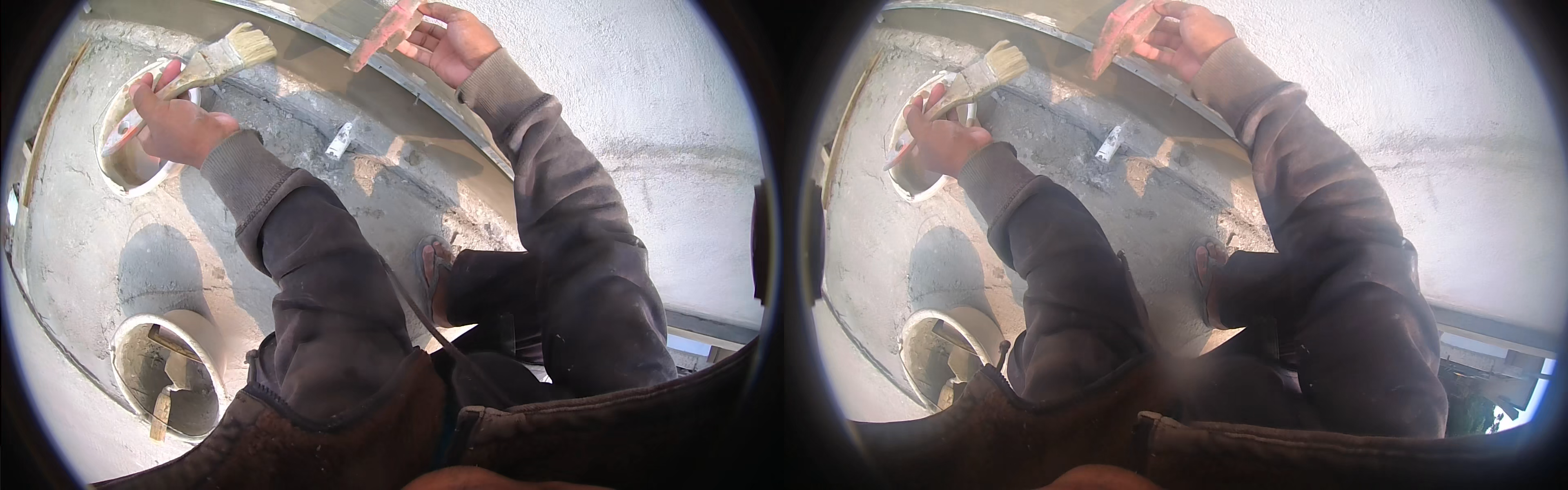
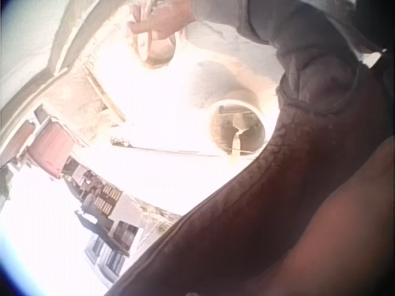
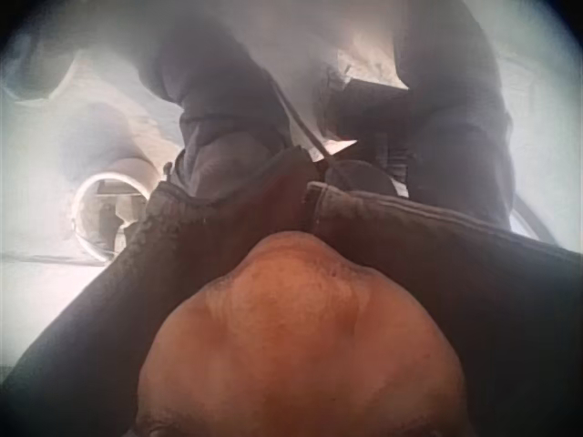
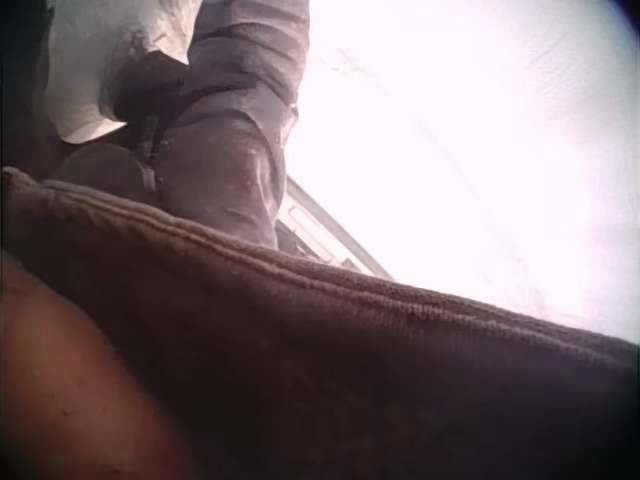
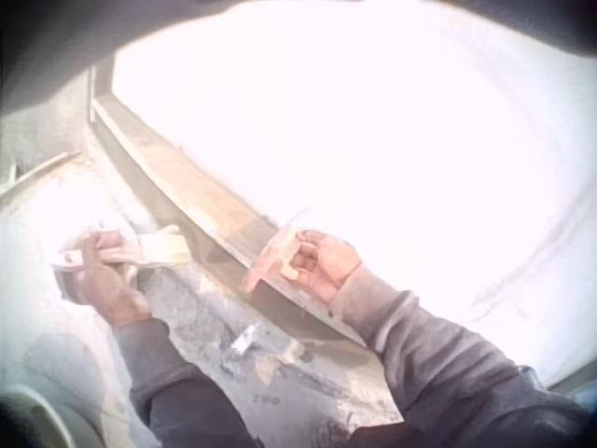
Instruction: The person smooths a curved concrete edge using a trowel and a brush. They repeatedly apply and level the material along the edge, occasionally dipping the brush into a bucket and scraping excess from the trowel.
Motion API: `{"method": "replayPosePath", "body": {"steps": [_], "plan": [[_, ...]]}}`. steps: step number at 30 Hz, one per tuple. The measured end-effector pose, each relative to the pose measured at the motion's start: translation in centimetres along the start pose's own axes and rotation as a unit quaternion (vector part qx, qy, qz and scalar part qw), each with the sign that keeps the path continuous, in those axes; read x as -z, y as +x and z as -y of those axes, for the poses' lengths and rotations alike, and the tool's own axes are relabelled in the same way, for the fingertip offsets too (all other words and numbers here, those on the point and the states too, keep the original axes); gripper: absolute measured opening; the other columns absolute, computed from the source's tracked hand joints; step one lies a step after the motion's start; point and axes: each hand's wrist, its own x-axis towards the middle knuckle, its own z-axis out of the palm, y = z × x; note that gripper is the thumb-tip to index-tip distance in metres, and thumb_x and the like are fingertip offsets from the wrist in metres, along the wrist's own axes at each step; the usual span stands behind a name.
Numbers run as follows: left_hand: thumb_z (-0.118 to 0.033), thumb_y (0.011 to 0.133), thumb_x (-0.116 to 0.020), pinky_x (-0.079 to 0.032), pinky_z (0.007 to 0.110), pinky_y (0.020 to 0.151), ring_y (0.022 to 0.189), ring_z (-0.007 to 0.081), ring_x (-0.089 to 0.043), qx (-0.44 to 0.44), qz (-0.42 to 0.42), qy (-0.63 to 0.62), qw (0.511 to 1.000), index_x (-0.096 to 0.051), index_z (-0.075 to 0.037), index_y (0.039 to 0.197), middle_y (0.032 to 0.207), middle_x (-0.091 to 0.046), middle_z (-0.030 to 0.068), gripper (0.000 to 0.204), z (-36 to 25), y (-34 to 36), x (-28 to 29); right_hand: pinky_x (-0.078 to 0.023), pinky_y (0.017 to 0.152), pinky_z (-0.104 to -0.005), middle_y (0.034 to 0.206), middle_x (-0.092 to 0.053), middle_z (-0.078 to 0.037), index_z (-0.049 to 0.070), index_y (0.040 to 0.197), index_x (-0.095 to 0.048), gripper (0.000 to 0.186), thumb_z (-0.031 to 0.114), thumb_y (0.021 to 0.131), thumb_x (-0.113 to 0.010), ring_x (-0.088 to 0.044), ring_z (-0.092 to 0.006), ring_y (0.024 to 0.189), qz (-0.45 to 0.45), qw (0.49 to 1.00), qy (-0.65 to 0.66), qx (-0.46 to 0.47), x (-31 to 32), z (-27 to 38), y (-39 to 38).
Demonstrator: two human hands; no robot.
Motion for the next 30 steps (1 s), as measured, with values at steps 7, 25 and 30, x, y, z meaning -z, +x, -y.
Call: {"method": "replayPosePath", "body": {"steps": [7, 25, 30], "plan": [[-0.025, 0.081, -0.089, -0.046, 0.023, 0.059, 0.060, 0.0105, -0.054, -0.075, 0.252, 0.276, 0.924, -0.071, 0.001, 0.095, 0.074, -0.064, 0.0029, 0.035, -0.4, -3.6, -0.2, -0.061, 0.096, -0.0395, 0.115, -0.064, -0.018, -0.005, 0.122, -0.057, 0.025, 0.009, 0.102, -0.056, -0.066, -0.0282, 0.104, -0.019, 0.997, 0.076, 0.020, -3.9, -1.7, 2.5], [-0.022, 0.079, -0.091, -0.046, 0.024, 0.056, 0.062, 0.0109, -0.059, -0.200, 0.259, 0.428, 0.842, -0.067, 0.008, 0.103, 0.085, -0.070, 0.0100, 0.045, 3.6, -11.1, -3.5, -0.057, 0.079, -0.0338, 0.107, -0.067, -0.009, 0.002, 0.111, -0.059, 0.028, 0.022, 0.095, -0.069, -0.067, -0.0158, 0.097, 0.173, 0.947, -0.180, 0.201, 5.2, -11.5, -9.3], [-0.022, 0.078, -0.091, -0.045, 0.025, 0.055, 0.060, 0.0118, -0.057, -0.214, 0.262, 0.483, 0.808, -0.068, 0.006, 0.097, 0.082, -0.068, 0.0085, 0.041, 5.1, -10.6, -3.2, -0.054, 0.082, -0.0317, 0.103, -0.068, -0.005, 0.004, 0.108, -0.062, 0.016, 0.015, 0.097, -0.064, -0.066, -0.0143, 0.094, 0.188, 0.958, -0.170, 0.137, 13.4, -17.4, -11.2]]}}
